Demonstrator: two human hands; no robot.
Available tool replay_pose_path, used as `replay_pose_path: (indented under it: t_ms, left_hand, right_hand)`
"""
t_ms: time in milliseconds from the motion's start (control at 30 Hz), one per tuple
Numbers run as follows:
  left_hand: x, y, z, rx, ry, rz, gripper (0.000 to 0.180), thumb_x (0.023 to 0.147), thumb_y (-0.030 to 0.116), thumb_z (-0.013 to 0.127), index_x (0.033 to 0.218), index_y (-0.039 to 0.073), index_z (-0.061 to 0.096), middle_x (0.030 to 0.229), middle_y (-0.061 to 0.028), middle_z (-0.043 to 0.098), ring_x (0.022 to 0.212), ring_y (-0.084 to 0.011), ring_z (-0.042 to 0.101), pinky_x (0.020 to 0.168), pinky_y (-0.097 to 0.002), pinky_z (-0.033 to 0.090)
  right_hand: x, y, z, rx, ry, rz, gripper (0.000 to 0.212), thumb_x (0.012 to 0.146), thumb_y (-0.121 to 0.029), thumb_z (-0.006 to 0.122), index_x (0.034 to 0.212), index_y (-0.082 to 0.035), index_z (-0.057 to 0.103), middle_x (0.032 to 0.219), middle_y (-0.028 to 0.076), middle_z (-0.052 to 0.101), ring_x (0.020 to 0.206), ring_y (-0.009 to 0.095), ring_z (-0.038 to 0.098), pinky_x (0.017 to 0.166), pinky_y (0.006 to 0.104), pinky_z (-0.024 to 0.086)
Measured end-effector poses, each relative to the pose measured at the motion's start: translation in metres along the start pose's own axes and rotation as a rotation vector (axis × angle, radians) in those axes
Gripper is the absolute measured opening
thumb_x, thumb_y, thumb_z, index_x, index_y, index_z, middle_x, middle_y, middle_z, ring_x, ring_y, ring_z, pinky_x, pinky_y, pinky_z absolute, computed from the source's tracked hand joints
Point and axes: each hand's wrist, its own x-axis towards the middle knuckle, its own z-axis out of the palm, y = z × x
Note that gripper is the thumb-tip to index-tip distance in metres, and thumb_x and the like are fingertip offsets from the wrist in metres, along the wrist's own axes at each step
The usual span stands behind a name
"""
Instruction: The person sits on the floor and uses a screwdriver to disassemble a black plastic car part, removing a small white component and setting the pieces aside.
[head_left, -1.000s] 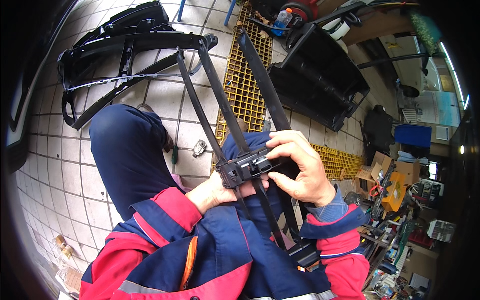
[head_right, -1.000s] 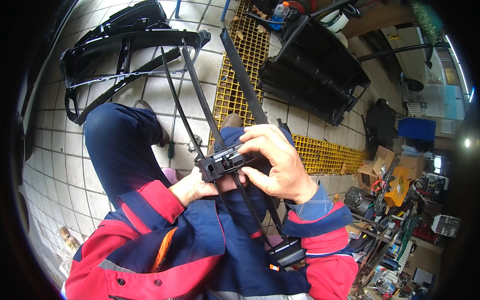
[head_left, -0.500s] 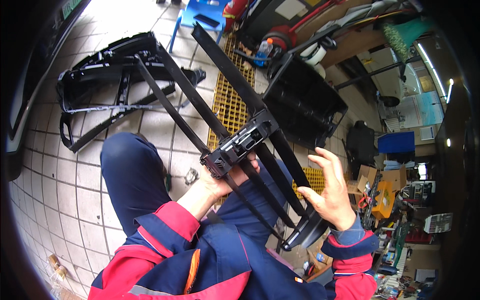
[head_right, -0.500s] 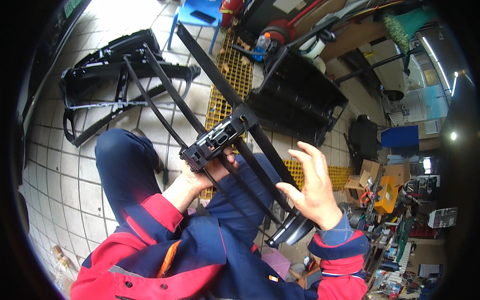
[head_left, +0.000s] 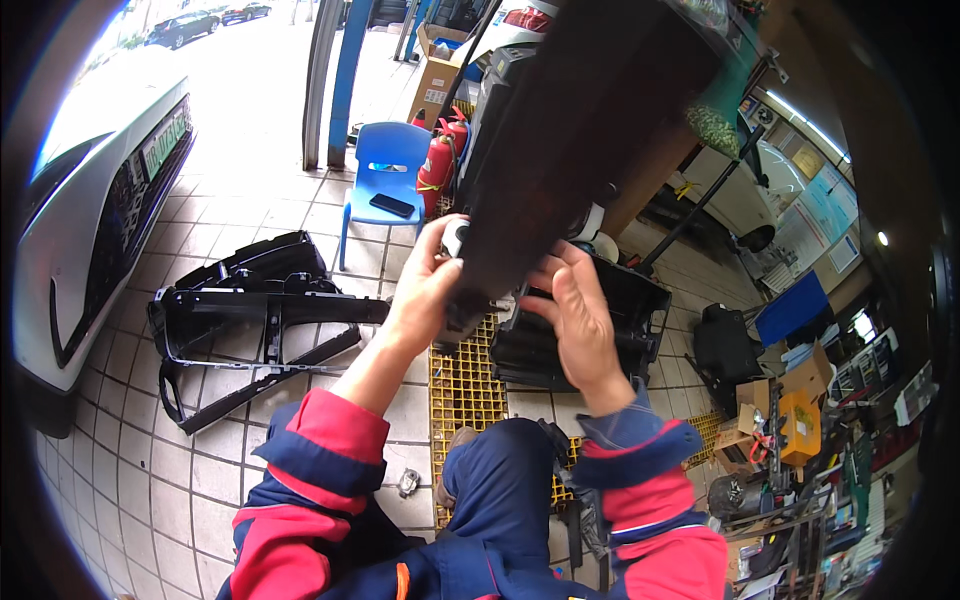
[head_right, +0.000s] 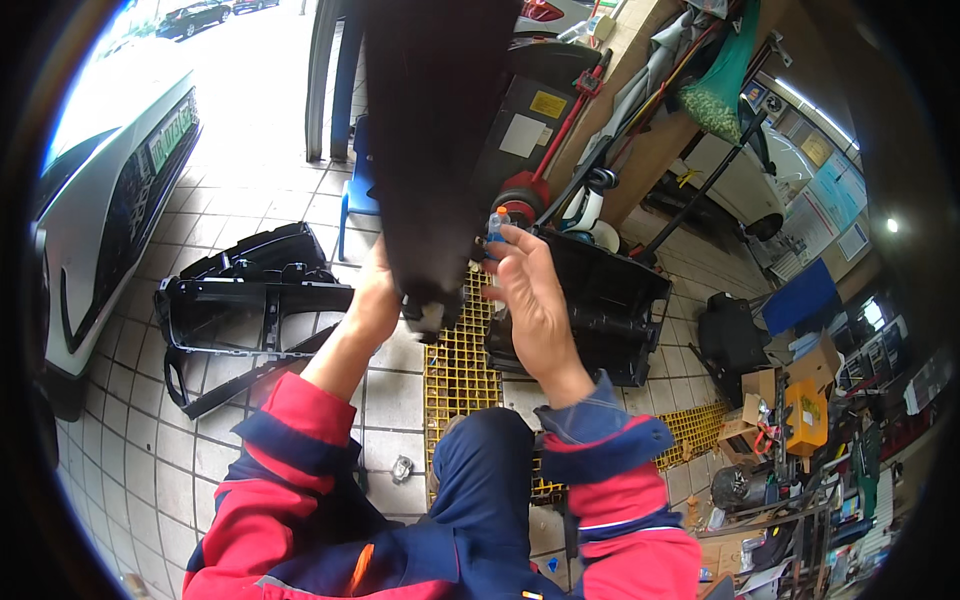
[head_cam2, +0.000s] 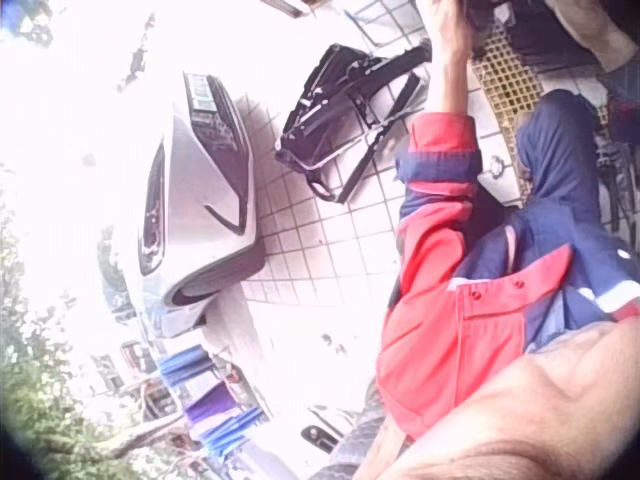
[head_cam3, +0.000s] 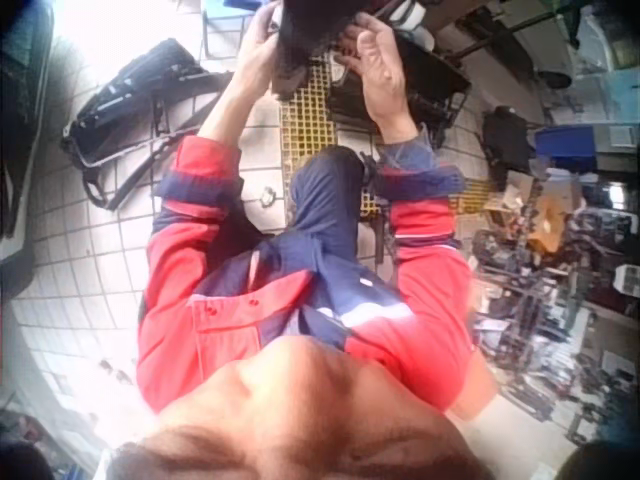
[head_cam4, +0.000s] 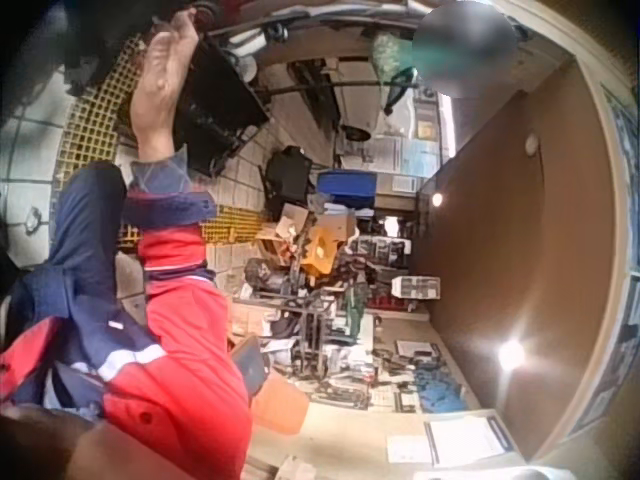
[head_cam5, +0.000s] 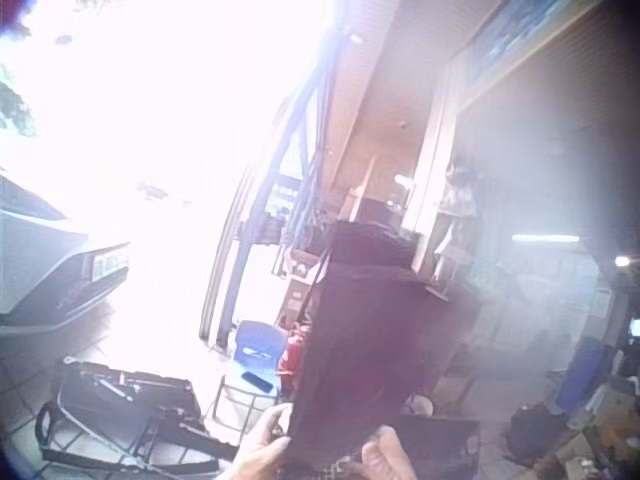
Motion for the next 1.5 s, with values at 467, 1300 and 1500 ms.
replay_pose_path:
  t_ms: [467, 1300, 1500]
  left_hand:
    - [-0.075, -0.038, -0.021, 1.02, -0.095, -0.119, 0.061, 0.098, 0.011, 0.081, 0.152, 0.006, 0.054, 0.103, -0.0284, 0.076, 0.099, -0.0507, 0.075, 0.086, -0.0572, 0.058]
    - [-0.087, -0.069, -0.012, 0.945, -0.018, -0.052, 0.057, 0.089, 0.004, 0.085, 0.142, 0.0, 0.065, 0.115, -0.0159, 0.074, 0.104, -0.0286, 0.073, 0.095, -0.0397, 0.059]
    - [-0.086, -0.074, -0.023, 0.79, 0.025, -0.221, 0.053, 0.092, 0.004, 0.081, 0.142, 0.003, 0.063, 0.121, -0.0097, 0.075, 0.112, -0.0203, 0.072, 0.104, -0.0373, 0.056]
  right_hand:
    - [-0.026, 0.203, 0.01, 1.018, -0.182, 0.601, 0.058, 0.119, -0.051, 0.053, 0.143, -0.001, 0.068, 0.13, 0.02, 0.08, 0.118, 0.033, 0.079, 0.109, 0.0484, 0.062]
    - [-0.047, 0.202, -0.005, 0.799, 0.177, 0.601, 0.052, 0.109, -0.018, 0.064, 0.157, -0.002, 0.056, 0.133, 0.013, 0.077, 0.117, 0.025, 0.078, 0.104, 0.0417, 0.064]
    - [-0.035, 0.197, -0.001, 0.714, 0.188, 0.57, 0.041, 0.112, -0.023, 0.066, 0.148, -0.003, 0.063, 0.13, 0.011, 0.078, 0.117, 0.022, 0.078, 0.105, 0.0417, 0.063]
